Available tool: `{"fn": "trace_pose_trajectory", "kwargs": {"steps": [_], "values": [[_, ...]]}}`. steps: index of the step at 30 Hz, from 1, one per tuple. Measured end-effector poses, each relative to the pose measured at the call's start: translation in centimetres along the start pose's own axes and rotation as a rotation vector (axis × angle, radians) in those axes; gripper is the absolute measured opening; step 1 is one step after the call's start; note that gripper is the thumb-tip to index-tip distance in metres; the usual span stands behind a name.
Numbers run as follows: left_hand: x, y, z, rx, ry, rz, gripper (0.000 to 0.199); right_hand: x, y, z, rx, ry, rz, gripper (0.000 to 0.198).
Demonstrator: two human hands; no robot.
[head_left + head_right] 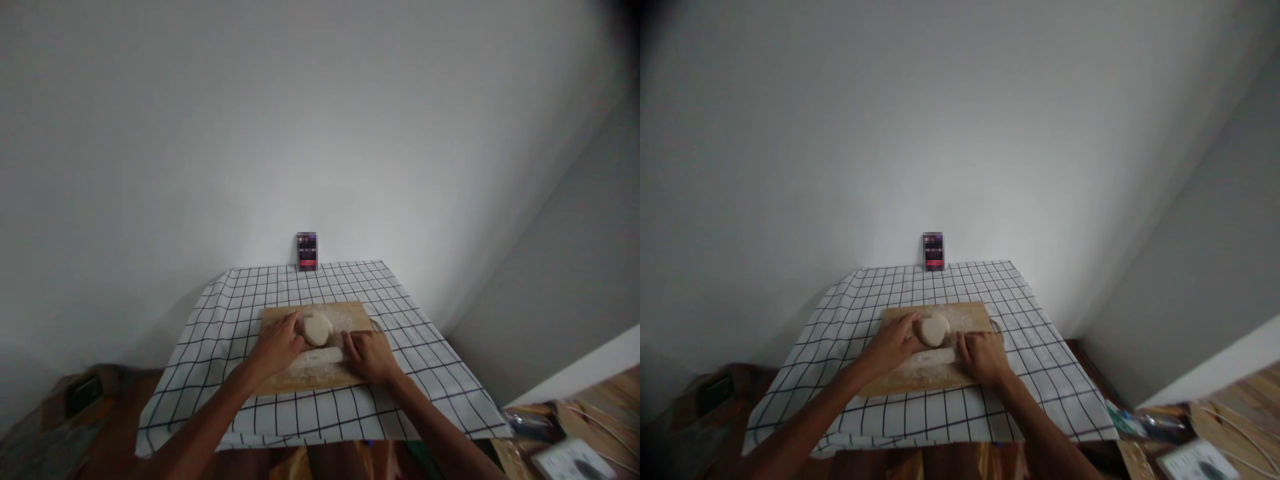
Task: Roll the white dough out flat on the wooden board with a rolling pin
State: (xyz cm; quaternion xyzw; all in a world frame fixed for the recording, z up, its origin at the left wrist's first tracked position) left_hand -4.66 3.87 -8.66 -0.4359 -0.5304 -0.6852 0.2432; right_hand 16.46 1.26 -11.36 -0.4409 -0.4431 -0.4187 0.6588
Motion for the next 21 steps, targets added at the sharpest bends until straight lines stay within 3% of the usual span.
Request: {"fn": "trace_pose_trajectory", "kwargs": {"steps": [4, 12, 15, 21], "values": [[0.4, 0.2, 1.4, -0.061, -0.067, -0.153, 0.065, 0.2, 0.1, 0.1, 0.064, 0.013, 0.171, 0.07], [0.4, 2.3, 2.4, -0.278, -0.156, -0.109, 0.074, 1.0, -1.2, -0.6, 0.141, -0.151, 0.391, 0.063], [-0.3, 2.3, 2.5, -0.224, -0.147, -0.05, 0.079, 1.1, -1.2, -0.7, 0.129, -0.15, 0.427, 0.061], [-1.5, 3.1, 3.0, -0.156, 0.001, 0.126, 0.072, 0.9, -0.3, -0.7, 0.082, -0.094, 0.634, 0.061]]}}
Point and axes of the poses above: each hand's wrist, its own z-axis towards the middle knuckle, its own x-axis out of the back of the hand, y = z × x, the point moved 8 cm from there along z, towards the middle knuckle, and after that the axes turned 4 degrees about -z, right-handed, at the moved point
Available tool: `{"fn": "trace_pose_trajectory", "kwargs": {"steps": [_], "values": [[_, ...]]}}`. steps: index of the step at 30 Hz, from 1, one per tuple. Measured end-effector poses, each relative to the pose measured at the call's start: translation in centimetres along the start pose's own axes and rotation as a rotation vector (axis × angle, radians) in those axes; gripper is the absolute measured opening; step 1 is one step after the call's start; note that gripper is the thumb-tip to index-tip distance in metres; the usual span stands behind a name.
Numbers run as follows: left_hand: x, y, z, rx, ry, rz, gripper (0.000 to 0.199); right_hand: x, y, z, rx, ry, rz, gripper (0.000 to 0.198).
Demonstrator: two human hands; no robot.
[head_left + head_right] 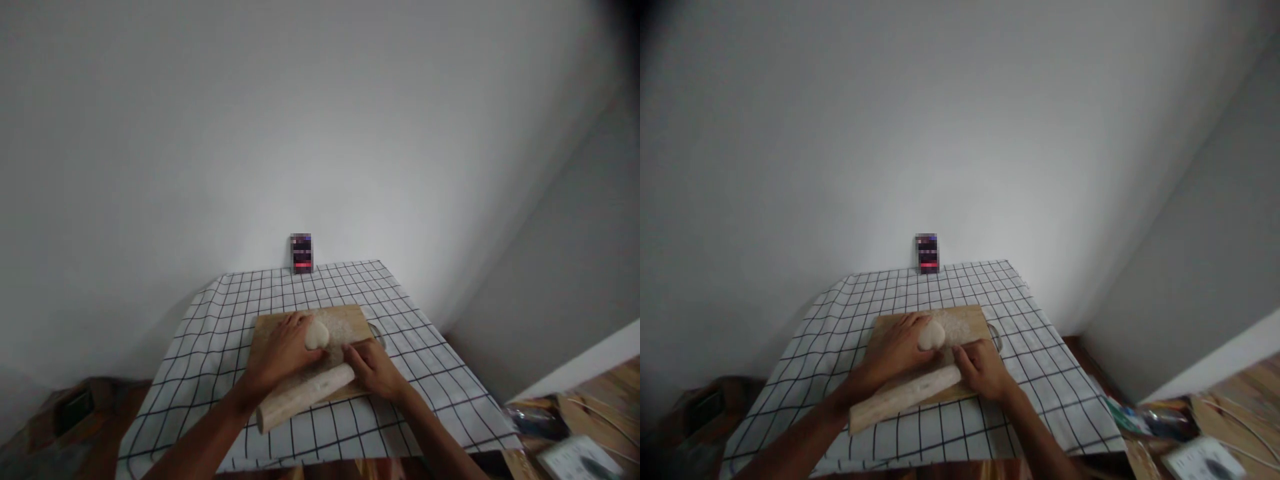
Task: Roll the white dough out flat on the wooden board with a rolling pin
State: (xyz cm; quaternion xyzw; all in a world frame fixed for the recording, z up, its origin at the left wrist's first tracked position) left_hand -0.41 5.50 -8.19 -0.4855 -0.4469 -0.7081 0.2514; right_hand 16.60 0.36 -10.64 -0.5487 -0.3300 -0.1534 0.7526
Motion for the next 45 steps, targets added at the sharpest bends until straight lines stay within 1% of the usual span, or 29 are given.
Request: {"fn": "trace_pose_trajectory", "kwargs": {"steps": [2, 4, 6, 7, 8, 9, 11, 14, 15, 17, 18, 20, 23, 25, 28, 30, 31, 34, 35, 37, 39, 40, 42, 43, 44, 45], "values": [[-0.1, 0.4, 0.3, -0.066, -0.053, -0.02, 0.067, 0.1, 0.8, 0.0, -0.045, 0.034, 0.097, 0.062], [-0.3, 0.7, 0.3, -0.194, -0.174, -0.068, 0.067, 0.3, 1.8, 0.2, -0.101, 0.079, 0.172, 0.064], [0.0, 0.5, 0.0, -0.281, -0.267, -0.105, 0.069, 0.9, 2.8, 0.2, -0.183, 0.173, 0.216, 0.063], [0.5, 0.0, -0.2, -0.283, -0.273, -0.109, 0.07, 1.3, 3.3, 0.2, -0.237, 0.227, 0.231, 0.062], [1.2, -0.7, -0.2, -0.256, -0.246, -0.105, 0.071, 1.7, 3.9, 0.1, -0.294, 0.272, 0.24, 0.061], [2.3, -1.7, -0.3, -0.202, -0.186, -0.099, 0.072, 2.1, 4.3, 0.1, -0.345, 0.301, 0.233, 0.06], [4.9, -3.6, -0.5, -0.076, -0.039, -0.115, 0.069, 2.8, 4.4, 0.4, -0.395, 0.283, 0.116, 0.06], [8.8, -5.6, -1.3, 0.051, 0.152, -0.253, 0.049, 3.8, 3.4, 1.4, -0.352, 0.187, -0.186, 0.066], [9.8, -5.8, -1.6, 0.071, 0.207, -0.302, 0.043, 4.1, 2.9, 1.8, -0.328, 0.167, -0.267, 0.067], [11.2, -5.6, -2.2, 0.089, 0.302, -0.374, 0.041, 4.5, 1.7, 2.7, -0.289, 0.149, -0.363, 0.066], [11.2, -5.2, -2.4, 0.093, 0.325, -0.391, 0.043, 4.6, 0.9, 3.1, -0.27, 0.138, -0.422, 0.064], [10.0, -4.1, -2.5, 0.101, 0.298, -0.398, 0.049, 4.4, -0.7, 4.0, -0.235, 0.103, -0.563, 0.062], [6.1, -2.5, -2.1, 0.093, 0.156, -0.301, 0.052, 3.8, -2.9, 4.9, -0.184, 0.041, -0.771, 0.062], [3.8, -1.9, -1.7, 0.069, 0.096, -0.191, 0.048, 3.5, -3.7, 5.1, -0.166, 0.026, -0.827, 0.063], [2.1, -1.9, -1.3, 0.058, 0.082, -0.112, 0.04, 3.3, -3.8, 4.4, -0.132, -0.002, -0.847, 0.064], [1.7, -2.0, -1.0, 0.076, 0.058, -0.103, 0.034, 2.9, -3.5, 3.6, -0.088, -0.051, -0.821, 0.064], [1.5, -1.9, -0.9, 0.084, 0.031, -0.089, 0.035, 2.8, -3.3, 3.1, -0.071, -0.076, -0.801, 0.064], [1.4, -0.7, -0.5, 0.072, -0.038, 0.017, 0.054, 2.7, -2.3, 1.8, -0.081, -0.112, -0.746, 0.063], [1.5, -0.1, -0.3, 0.055, -0.055, 0.052, 0.056, 2.7, -1.9, 1.5, -0.094, -0.116, -0.733, 0.063], [1.8, 1.2, 0.3, -0.011, -0.102, 0.079, 0.049, 2.7, -1.2, 1.1, -0.11, -0.123, -0.715, 0.062], [1.9, 2.2, 0.9, -0.103, -0.203, 0.049, 0.04, 2.9, -0.5, 0.9, -0.115, -0.122, -0.715, 0.062], [2.0, 2.5, 1.1, -0.148, -0.261, 0.022, 0.041, 3.0, -0.2, 0.9, -0.117, -0.12, -0.718, 0.063], [2.3, 2.4, 1.4, -0.208, -0.365, -0.035, 0.055, 3.3, 0.5, 0.9, -0.129, -0.116, -0.717, 0.063], [2.5, 2.0, 1.4, -0.213, -0.399, -0.066, 0.061, 3.5, 0.7, 0.9, -0.136, -0.116, -0.71, 0.063], [2.9, 1.5, 1.4, -0.202, -0.411, -0.101, 0.063, 3.7, 0.9, 1.1, -0.147, -0.117, -0.699, 0.063], [3.4, 0.9, 1.4, -0.175, -0.4, -0.138, 0.061, 3.9, 1.0, 1.3, -0.162, -0.114, -0.687, 0.063]]}}
Point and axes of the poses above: each hand's wrist, its own z-axis towards the middle knuckle, its own x-axis out of the back of the hand, y = z × x, the point moved 8 cm from there along z, towards the middle knuckle, and after that the axes turned 4 degrees about -z, right-handed, at the moved point
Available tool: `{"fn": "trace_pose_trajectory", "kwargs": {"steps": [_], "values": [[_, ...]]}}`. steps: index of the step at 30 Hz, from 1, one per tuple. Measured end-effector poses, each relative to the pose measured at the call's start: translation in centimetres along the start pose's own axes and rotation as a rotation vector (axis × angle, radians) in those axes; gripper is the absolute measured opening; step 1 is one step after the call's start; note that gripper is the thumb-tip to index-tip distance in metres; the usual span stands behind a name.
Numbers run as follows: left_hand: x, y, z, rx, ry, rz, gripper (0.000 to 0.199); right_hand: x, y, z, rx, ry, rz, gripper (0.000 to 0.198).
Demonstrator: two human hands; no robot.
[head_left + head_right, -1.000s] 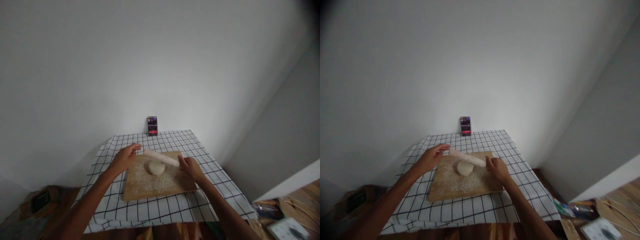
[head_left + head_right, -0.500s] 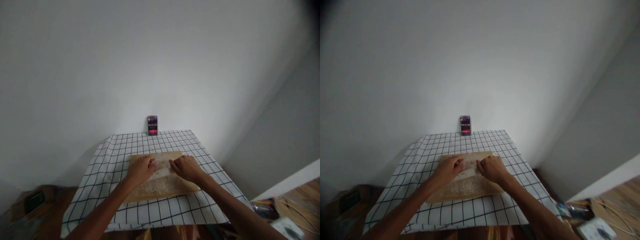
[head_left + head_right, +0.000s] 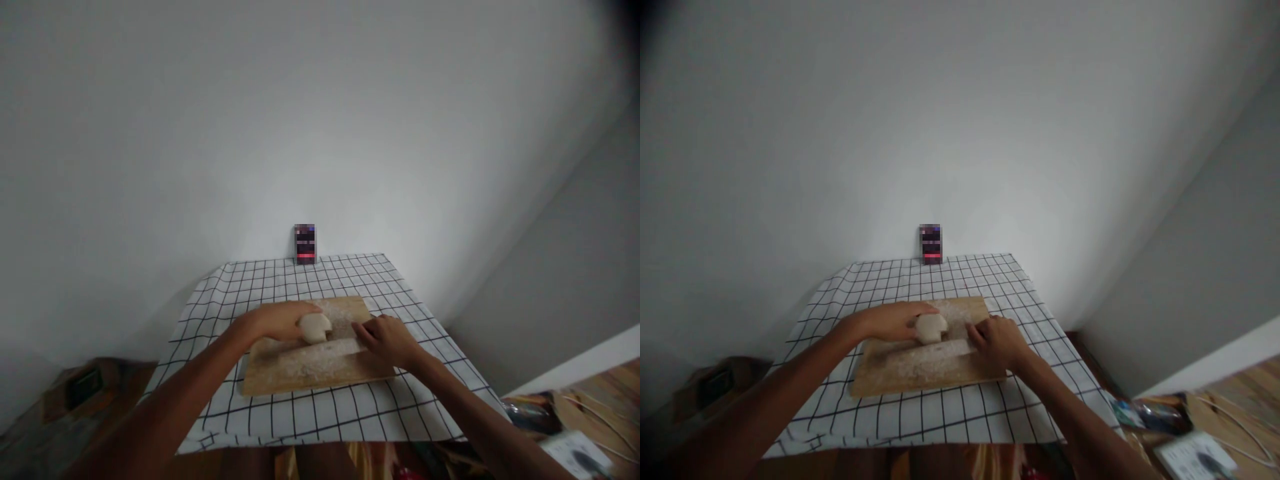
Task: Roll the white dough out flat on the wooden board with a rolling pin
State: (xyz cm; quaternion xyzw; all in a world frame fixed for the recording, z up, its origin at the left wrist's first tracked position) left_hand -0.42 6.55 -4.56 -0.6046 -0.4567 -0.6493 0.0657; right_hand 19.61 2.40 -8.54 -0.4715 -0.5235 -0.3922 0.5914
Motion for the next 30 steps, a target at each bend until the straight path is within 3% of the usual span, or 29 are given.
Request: {"fn": "trace_pose_trajectory", "kwargs": {"steps": [3, 6, 12, 15, 19, 21, 25, 30], "values": [[1.8, -1.5, -1.3, 0.091, 0.162, -0.095, 0.045, 0.8, 0.0, 1.1, -0.064, 0.006, 0.047, 0.065], [2.4, -2.2, -2.5, 0.175, 0.313, -0.093, 0.046, 1.7, -1.1, 2.6, -0.091, 0.048, 0.089, 0.064], [0.8, -3.4, -3.3, 0.387, 0.466, 0.22, 0.048, 0.3, -3.5, 3.9, -0.105, 0.056, 0.109, 0.061], [0.5, -3.6, -2.8, 0.363, 0.445, 0.349, 0.044, -0.7, -3.5, 3.7, -0.114, 0.045, 0.113, 0.057], [-0.1, -4.7, -1.9, 0.344, 0.246, 0.379, 0.051, -0.9, -3.7, 3.4, -0.112, 0.052, 0.065, 0.045], [-0.2, -5.2, -1.5, 0.329, 0.195, 0.351, 0.054, -0.4, -3.6, 3.2, -0.134, 0.132, 0.066, 0.037], [-0.3, -5.1, -1.3, 0.272, 0.247, 0.294, 0.052, 0.3, -3.7, 2.9, -0.119, 0.291, 0.083, 0.024], [-0.5, -4.0, -2.3, 0.225, 0.425, 0.335, 0.05, -0.7, -3.7, 2.7, -0.05, 0.304, 0.113, 0.034]]}}
Point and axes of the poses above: each hand's wrist, its own z-axis towards the middle knuckle, its own x-axis out of the back of the hand, y = z × x, the point moved 8 cm from there along z, towards the middle knuckle, and after that the axes turned 4 degrees about -z, right-handed, at the moved point
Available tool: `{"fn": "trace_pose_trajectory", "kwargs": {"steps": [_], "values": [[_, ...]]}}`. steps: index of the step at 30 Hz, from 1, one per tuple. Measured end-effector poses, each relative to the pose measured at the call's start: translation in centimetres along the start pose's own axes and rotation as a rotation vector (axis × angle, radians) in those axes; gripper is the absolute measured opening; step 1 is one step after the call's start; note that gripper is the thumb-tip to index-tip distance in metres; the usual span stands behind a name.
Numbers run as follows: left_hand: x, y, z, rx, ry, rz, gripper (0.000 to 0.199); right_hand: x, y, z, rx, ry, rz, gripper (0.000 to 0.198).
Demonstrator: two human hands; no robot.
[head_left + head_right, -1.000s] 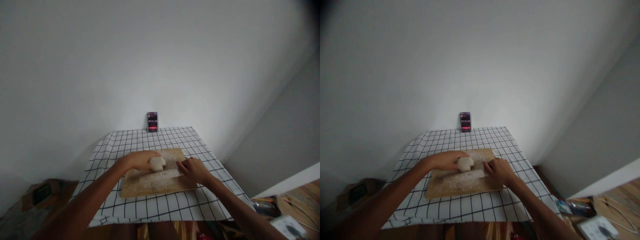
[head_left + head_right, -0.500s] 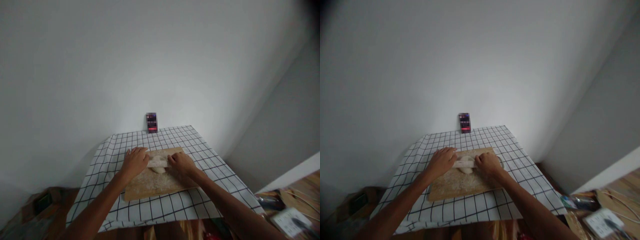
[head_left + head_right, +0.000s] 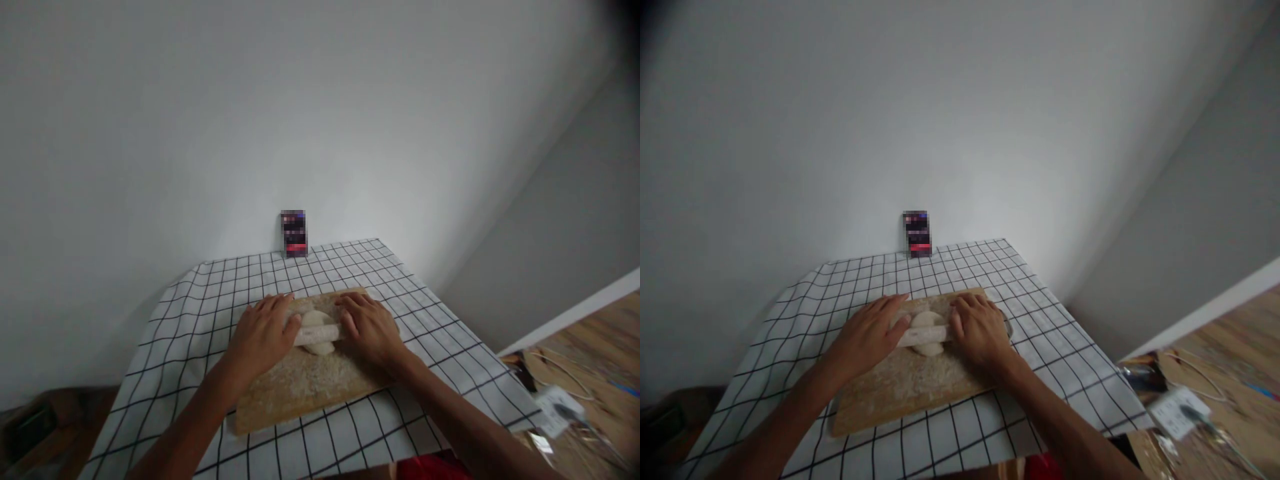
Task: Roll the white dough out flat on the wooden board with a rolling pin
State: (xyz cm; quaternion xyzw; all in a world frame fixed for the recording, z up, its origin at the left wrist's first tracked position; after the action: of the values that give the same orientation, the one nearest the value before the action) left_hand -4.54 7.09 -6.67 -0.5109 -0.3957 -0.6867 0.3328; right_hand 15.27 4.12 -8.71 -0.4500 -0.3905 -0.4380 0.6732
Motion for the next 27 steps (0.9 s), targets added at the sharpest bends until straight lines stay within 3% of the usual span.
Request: {"fn": "trace_pose_trajectory", "kwargs": {"steps": [4, 9, 18, 23, 27], "values": [[0.1, 0.7, -1.2, -0.085, 0.118, 0.02, 0.046, -0.3, 0.0, -0.8, 0.036, 0.067, 0.02, 0.041], [-0.1, 1.2, -2.7, -0.119, 0.173, 0.01, 0.046, -0.4, -0.6, -1.8, 0.127, 0.123, 0.049, 0.046], [-0.5, 1.9, -3.8, 0.017, -0.02, -0.072, 0.042, -0.4, -1.1, -3.4, 0.184, 0.172, 0.106, 0.039], [0.1, 1.8, -2.7, 0.044, -0.003, -0.004, 0.039, -0.5, -0.6, -2.4, 0.108, 0.145, 0.016, 0.038], [0.6, 1.1, -0.6, 0.028, 0.031, 0.013, 0.038, -0.3, -0.8, -0.1, 0.116, 0.014, -0.073, 0.044]]}}
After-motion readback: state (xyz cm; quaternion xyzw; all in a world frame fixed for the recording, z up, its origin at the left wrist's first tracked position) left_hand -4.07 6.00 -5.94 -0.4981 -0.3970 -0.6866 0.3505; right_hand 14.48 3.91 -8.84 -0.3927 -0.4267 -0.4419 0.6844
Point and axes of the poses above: each hand's wrist, its own z-axis towards the middle knuckle, its own x-axis out of the back of the hand, y = z × x, the point moved 8 cm from there along z, towards the middle knuckle, and after that the axes turned 4 degrees about -z, right-handed, at the moved point
